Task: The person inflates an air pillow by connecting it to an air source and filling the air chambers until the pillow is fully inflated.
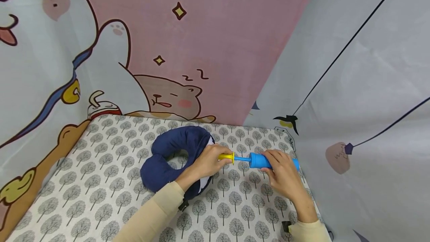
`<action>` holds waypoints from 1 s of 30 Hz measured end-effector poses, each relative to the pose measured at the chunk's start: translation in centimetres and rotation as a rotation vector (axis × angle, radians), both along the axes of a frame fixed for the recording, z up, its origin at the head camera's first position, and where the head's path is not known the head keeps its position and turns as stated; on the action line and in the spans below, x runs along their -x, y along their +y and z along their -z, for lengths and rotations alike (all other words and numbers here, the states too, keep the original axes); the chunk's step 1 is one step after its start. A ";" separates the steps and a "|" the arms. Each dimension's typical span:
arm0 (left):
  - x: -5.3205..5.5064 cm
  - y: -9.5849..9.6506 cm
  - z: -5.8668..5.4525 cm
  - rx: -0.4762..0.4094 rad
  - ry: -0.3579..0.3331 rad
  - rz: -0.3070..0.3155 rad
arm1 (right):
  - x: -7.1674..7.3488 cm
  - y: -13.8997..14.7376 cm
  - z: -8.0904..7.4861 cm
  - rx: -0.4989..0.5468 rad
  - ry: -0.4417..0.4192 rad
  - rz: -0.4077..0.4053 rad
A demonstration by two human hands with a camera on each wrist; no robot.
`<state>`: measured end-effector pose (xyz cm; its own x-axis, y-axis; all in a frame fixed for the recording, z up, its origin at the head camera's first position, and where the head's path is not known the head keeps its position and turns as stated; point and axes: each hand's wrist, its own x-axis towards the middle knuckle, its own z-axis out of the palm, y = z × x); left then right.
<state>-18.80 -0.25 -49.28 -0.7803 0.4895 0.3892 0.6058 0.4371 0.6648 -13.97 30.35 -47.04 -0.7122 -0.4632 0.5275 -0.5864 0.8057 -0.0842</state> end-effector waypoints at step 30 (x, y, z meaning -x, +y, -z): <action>-0.4 0.4 0.5 -0.040 0.017 0.029 | -1.5 1.9 -0.8 0.003 0.035 -0.001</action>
